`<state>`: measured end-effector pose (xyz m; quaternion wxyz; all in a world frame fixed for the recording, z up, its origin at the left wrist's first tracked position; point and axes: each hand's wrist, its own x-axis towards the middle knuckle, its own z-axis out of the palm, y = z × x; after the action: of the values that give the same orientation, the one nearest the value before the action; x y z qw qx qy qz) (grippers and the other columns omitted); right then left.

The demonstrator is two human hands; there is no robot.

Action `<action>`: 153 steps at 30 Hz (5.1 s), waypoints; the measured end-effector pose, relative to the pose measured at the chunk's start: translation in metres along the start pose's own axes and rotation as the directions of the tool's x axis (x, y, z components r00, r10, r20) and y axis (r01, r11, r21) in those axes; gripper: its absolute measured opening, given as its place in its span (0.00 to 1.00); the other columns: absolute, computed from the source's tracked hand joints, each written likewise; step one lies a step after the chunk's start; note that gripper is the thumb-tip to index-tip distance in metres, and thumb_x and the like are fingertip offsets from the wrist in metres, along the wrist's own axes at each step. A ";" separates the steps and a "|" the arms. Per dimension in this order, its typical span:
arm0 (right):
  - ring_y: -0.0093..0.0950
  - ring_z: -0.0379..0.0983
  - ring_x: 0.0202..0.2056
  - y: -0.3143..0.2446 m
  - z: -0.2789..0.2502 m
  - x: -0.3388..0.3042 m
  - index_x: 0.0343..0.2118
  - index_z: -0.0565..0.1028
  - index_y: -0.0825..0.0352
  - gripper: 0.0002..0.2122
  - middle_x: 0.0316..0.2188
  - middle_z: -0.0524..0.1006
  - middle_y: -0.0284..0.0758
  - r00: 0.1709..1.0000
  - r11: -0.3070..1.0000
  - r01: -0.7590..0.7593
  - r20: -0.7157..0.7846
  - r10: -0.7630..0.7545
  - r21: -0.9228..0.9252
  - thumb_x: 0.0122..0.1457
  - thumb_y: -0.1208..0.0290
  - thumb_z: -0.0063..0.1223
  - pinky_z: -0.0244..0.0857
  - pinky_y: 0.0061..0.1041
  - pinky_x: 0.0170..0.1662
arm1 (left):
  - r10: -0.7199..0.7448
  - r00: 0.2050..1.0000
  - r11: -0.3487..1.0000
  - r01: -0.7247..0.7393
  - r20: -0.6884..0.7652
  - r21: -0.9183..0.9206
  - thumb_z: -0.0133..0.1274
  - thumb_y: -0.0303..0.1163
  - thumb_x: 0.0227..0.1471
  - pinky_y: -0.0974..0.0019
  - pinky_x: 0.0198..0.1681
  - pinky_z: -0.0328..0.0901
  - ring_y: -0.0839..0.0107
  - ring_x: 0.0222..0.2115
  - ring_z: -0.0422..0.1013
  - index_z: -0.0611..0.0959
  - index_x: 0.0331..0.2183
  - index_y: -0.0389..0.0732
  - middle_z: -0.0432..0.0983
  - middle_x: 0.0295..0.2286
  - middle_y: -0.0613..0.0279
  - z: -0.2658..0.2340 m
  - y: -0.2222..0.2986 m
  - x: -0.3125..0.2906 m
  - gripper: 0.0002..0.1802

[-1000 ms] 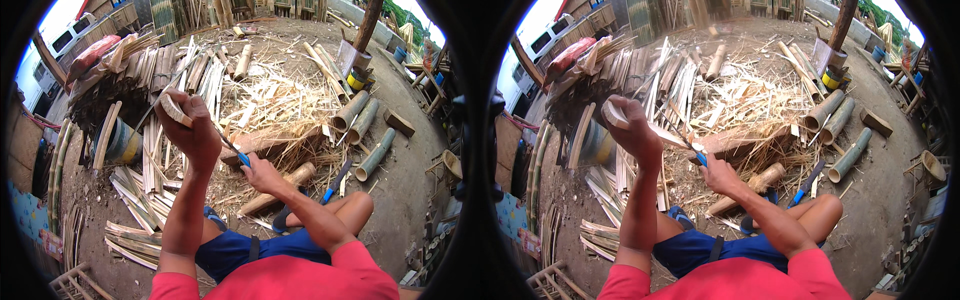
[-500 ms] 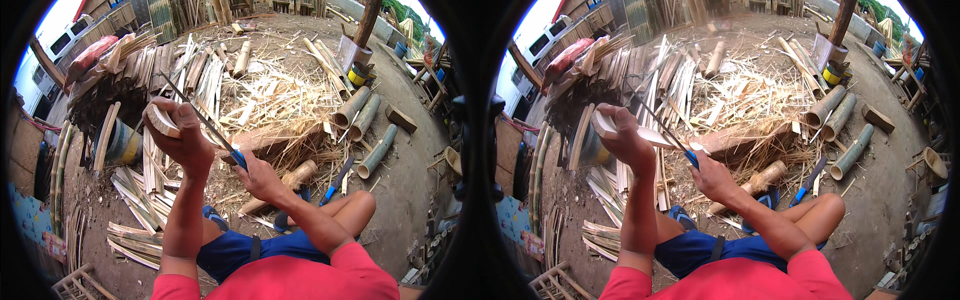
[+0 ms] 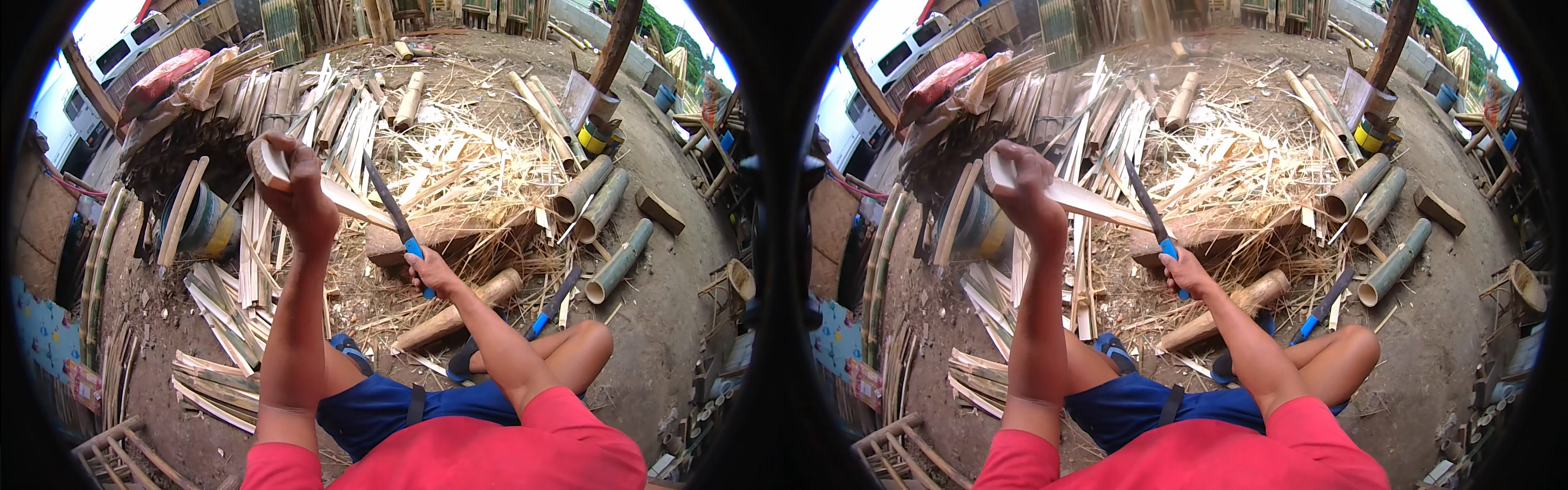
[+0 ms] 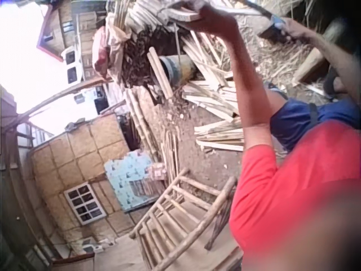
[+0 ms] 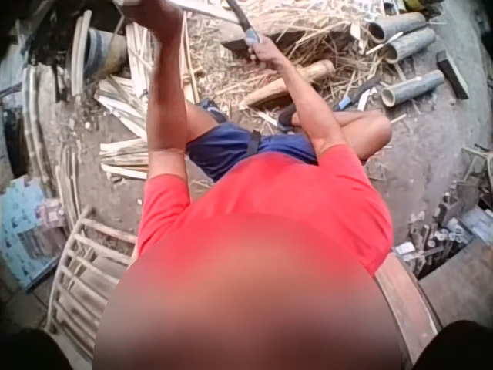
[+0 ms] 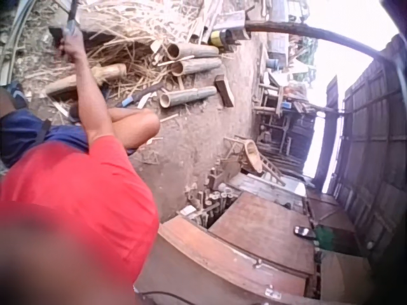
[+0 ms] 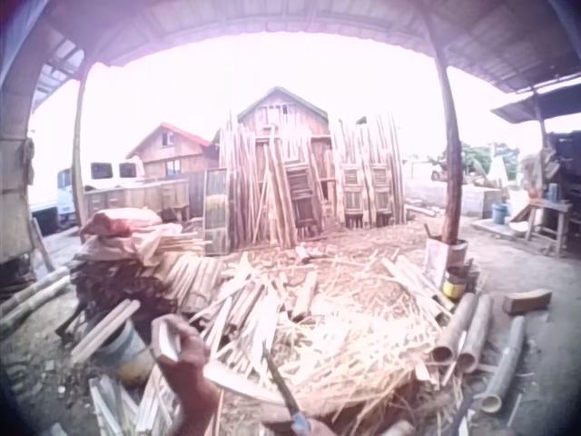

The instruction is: The person sits on the ground and repeatedly shaves thin strips from bamboo pieces using a knife. They hold each piece in one hand and draw the knife along its length to remove material, then place the finished piece aside.

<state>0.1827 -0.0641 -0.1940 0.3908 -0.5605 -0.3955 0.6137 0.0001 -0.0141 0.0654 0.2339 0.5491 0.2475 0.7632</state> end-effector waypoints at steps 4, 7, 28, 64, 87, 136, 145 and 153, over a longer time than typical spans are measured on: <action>0.32 0.73 0.20 -0.096 0.002 -0.033 0.43 0.67 0.68 0.11 0.23 0.74 0.40 0.950 0.875 0.255 -0.060 -0.305 -0.411 0.66 0.65 0.49 0.66 0.35 0.25 | 0.000 1.000 1.000 0.000 -0.019 0.029 0.45 0.24 0.52 0.74 0.37 0.58 0.79 0.30 0.58 0.71 0.37 0.37 0.62 0.31 0.67 0.014 -0.020 0.019 0.08; 0.45 0.74 0.24 -0.173 0.006 -0.069 0.49 0.64 0.68 0.12 0.24 0.75 0.48 0.730 0.682 0.619 -0.034 -0.682 -0.389 0.66 0.71 0.46 0.65 0.42 0.28 | 0.063 0.998 0.997 -0.062 -0.012 0.054 0.46 0.23 0.52 0.74 0.36 0.58 0.80 0.29 0.59 0.70 0.37 0.38 0.62 0.30 0.67 0.024 -0.022 0.024 0.08; 0.51 0.76 0.31 -0.059 0.005 -0.003 0.47 0.65 0.69 0.13 0.27 0.78 0.49 0.851 0.482 0.247 -0.050 -0.523 -0.841 0.64 0.69 0.47 0.68 0.45 0.30 | 0.224 0.969 0.958 -0.199 -0.107 0.208 0.46 0.22 0.51 0.73 0.30 0.60 0.80 0.25 0.58 0.69 0.36 0.38 0.61 0.28 0.66 0.057 -0.003 0.006 0.08; 0.54 0.75 0.32 0.055 -0.021 0.004 0.37 0.69 0.66 0.12 0.28 0.77 0.52 0.925 0.717 0.220 -0.092 -0.368 -0.662 0.61 0.62 0.52 0.68 0.47 0.34 | -0.003 0.978 0.992 0.029 -0.210 0.122 0.51 0.35 0.58 0.71 0.27 0.59 0.77 0.24 0.61 0.70 0.47 0.30 0.68 0.34 0.60 -0.004 -0.017 0.021 0.21; 0.23 0.63 0.21 -0.015 -0.015 -0.100 0.39 0.71 0.66 0.20 0.21 0.68 0.31 0.954 0.917 0.195 -0.148 -0.260 -0.348 0.67 0.49 0.43 0.61 0.27 0.26 | -0.120 0.957 0.882 0.225 0.266 -0.414 0.55 0.48 0.60 0.61 0.40 0.71 0.66 0.32 0.77 0.77 0.42 0.36 0.79 0.30 0.56 -0.036 -0.029 0.005 0.23; 0.56 0.72 0.28 -0.018 0.045 -0.062 0.32 0.67 0.69 0.20 0.19 0.72 0.49 0.700 0.587 0.586 -0.016 -0.714 -0.559 0.68 0.52 0.43 0.62 0.46 0.29 | -0.135 0.970 0.987 0.114 -0.204 -0.110 0.54 0.51 0.60 0.68 0.34 0.67 0.75 0.23 0.70 0.75 0.39 0.33 0.73 0.21 0.64 -0.018 -0.026 -0.003 0.26; 0.57 0.73 0.39 0.056 -0.008 -0.030 0.34 0.73 0.71 0.26 0.32 0.76 0.57 0.926 0.862 -0.094 -0.363 -0.108 -0.498 0.68 0.48 0.37 0.65 0.48 0.41 | -0.138 0.978 0.990 0.134 -0.155 -0.037 0.52 0.53 0.61 0.63 0.38 0.68 0.74 0.26 0.68 0.72 0.44 0.32 0.70 0.25 0.64 -0.024 -0.023 0.000 0.29; 0.58 0.72 0.38 0.039 0.010 -0.025 0.34 0.72 0.69 0.24 0.28 0.76 0.56 0.919 0.867 0.131 -0.269 -0.289 -0.481 0.67 0.47 0.39 0.64 0.49 0.40 | -0.234 0.971 0.910 0.199 -0.055 -0.363 0.49 0.62 0.59 0.65 0.33 0.65 0.71 0.24 0.67 0.74 0.38 0.37 0.68 0.22 0.63 -0.032 -0.034 0.000 0.32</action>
<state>0.1729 -0.1025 -0.2199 0.3753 -0.6841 -0.5156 0.3539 -0.0275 0.0078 0.0352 0.3998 0.4294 0.1760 0.7904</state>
